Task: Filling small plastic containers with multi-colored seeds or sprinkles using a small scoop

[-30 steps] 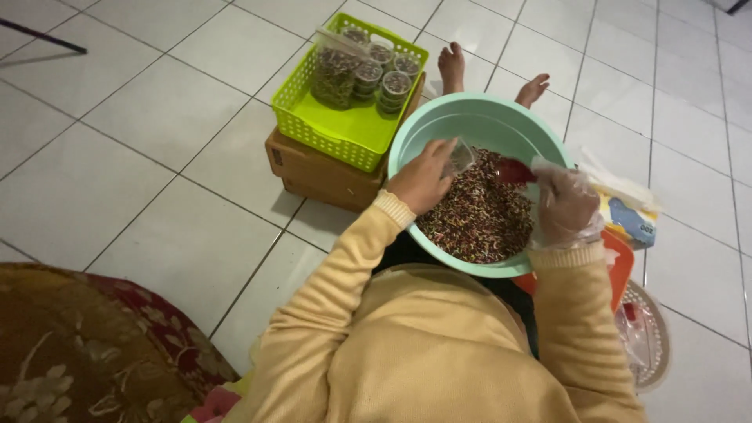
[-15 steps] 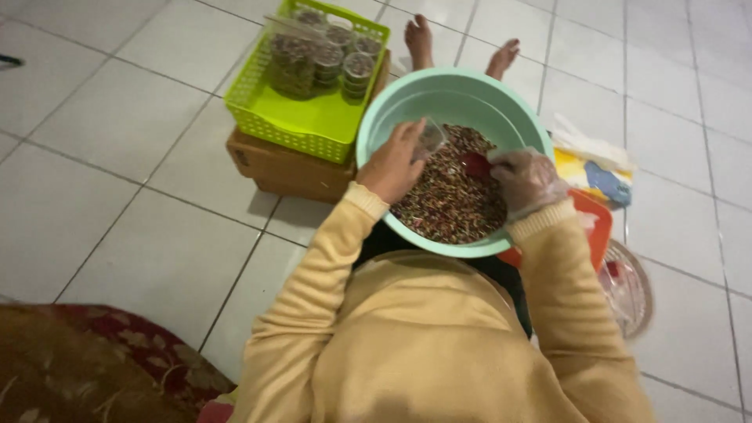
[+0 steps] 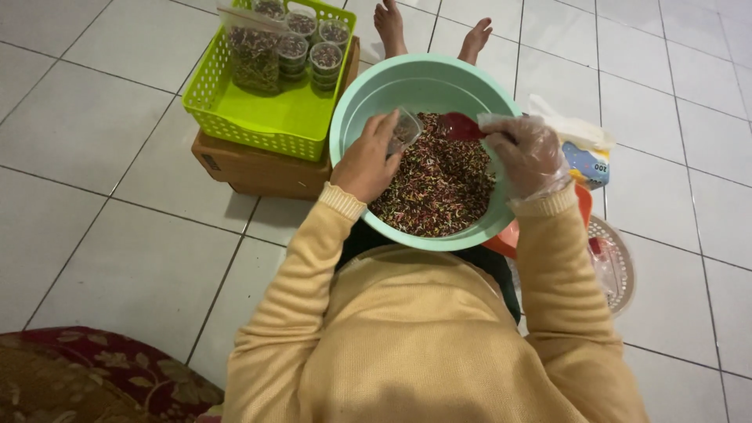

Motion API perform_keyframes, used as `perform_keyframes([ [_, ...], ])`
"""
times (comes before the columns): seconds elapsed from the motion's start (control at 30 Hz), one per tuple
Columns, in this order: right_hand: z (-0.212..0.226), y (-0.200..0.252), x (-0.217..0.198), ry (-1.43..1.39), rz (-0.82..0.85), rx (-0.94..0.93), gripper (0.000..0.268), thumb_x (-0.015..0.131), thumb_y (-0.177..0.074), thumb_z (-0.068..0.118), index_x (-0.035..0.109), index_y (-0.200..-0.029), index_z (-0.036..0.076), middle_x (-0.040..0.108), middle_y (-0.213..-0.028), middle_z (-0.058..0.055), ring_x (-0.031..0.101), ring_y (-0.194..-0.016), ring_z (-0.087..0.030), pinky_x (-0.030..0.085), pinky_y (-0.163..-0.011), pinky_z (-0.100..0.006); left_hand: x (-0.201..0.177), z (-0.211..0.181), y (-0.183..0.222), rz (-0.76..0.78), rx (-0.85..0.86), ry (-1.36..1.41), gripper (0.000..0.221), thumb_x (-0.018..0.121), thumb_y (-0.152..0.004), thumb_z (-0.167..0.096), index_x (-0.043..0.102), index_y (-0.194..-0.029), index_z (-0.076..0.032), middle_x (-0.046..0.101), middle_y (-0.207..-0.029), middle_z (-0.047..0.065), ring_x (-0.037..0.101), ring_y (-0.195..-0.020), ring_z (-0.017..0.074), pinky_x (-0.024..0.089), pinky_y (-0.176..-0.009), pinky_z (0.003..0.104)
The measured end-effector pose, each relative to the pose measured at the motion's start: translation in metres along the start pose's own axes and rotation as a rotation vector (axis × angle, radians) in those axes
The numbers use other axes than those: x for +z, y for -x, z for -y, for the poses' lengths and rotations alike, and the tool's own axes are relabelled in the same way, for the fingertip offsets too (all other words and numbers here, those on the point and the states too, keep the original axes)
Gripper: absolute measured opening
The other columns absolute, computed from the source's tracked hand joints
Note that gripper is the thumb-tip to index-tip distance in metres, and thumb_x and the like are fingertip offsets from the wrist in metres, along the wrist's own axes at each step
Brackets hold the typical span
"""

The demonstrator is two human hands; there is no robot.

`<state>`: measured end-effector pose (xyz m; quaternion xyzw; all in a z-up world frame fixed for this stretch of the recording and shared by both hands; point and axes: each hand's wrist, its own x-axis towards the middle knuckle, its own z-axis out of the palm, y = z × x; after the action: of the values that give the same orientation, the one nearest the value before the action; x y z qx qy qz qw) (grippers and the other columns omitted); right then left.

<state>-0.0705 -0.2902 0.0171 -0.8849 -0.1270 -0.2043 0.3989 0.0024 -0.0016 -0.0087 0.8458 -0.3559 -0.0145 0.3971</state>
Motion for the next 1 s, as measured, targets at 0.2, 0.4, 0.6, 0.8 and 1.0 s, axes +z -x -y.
perform_keyframes([
  [0.2, 0.065, -0.014, 0.025, 0.319, -0.095, -0.344, 0.019, 0.058, -0.111, 0.007, 0.075, -0.119, 0.003, 0.074, -0.095, -0.016, 0.070, -0.072, -0.023, 0.060, -0.066, -0.033, 0.000, 0.000, 0.000, -0.001, 0.000, -0.011, 0.066, 0.059, -0.099, -0.010, 0.030, -0.157, 0.005, 0.041, -0.148, 0.028, 0.063, -0.121, 0.0471, 0.062, -0.094, 0.051],
  [0.4, 0.035, -0.016, 0.033, 0.814, -0.350, -0.501, 0.025, 0.062, -0.113, 0.021, 0.081, -0.128, 0.024, 0.056, -0.065, 0.002, 0.050, -0.049, -0.009, 0.046, -0.049, -0.016, 0.006, 0.008, -0.003, -0.003, -0.009, -0.001, 0.067, 0.059, -0.099, -0.011, 0.030, -0.158, 0.002, 0.039, -0.151, 0.026, 0.062, -0.123, 0.0458, 0.060, -0.096, 0.051],
  [0.6, -0.048, -0.003, 0.043, 0.645, -0.475, -0.548, 0.019, 0.073, -0.106, 0.033, 0.080, -0.113, 0.017, 0.068, -0.070, -0.001, 0.059, -0.048, -0.012, 0.051, -0.051, -0.021, -0.004, -0.003, 0.000, 0.009, -0.037, 0.030, 0.068, 0.060, -0.098, -0.007, 0.030, -0.158, 0.003, 0.040, -0.150, 0.029, 0.063, -0.121, 0.0469, 0.060, -0.096, 0.051],
  [0.8, -0.113, 0.021, 0.054, 0.877, -0.382, -0.273, 0.013, 0.066, -0.102, 0.047, 0.074, -0.099, 0.037, 0.057, -0.089, -0.003, 0.066, -0.076, -0.025, 0.057, -0.069, -0.039, -0.001, -0.002, 0.002, 0.005, -0.033, 0.022, 0.066, 0.059, -0.099, -0.008, 0.030, -0.158, 0.002, 0.039, -0.151, 0.026, 0.061, -0.123, 0.0468, 0.060, -0.097, 0.051],
  [1.0, -0.091, 0.021, 0.069, 1.008, -0.357, -0.094, 0.029, 0.055, -0.106, 0.060, 0.070, -0.088, 0.042, 0.054, -0.080, 0.000, 0.063, -0.069, -0.025, 0.055, -0.066, -0.037, -0.009, -0.010, 0.003, 0.015, -0.016, 0.021, 0.068, 0.060, -0.099, -0.006, 0.028, -0.157, 0.006, 0.040, -0.148, 0.030, 0.061, -0.123, 0.0495, 0.059, -0.098, 0.052],
])
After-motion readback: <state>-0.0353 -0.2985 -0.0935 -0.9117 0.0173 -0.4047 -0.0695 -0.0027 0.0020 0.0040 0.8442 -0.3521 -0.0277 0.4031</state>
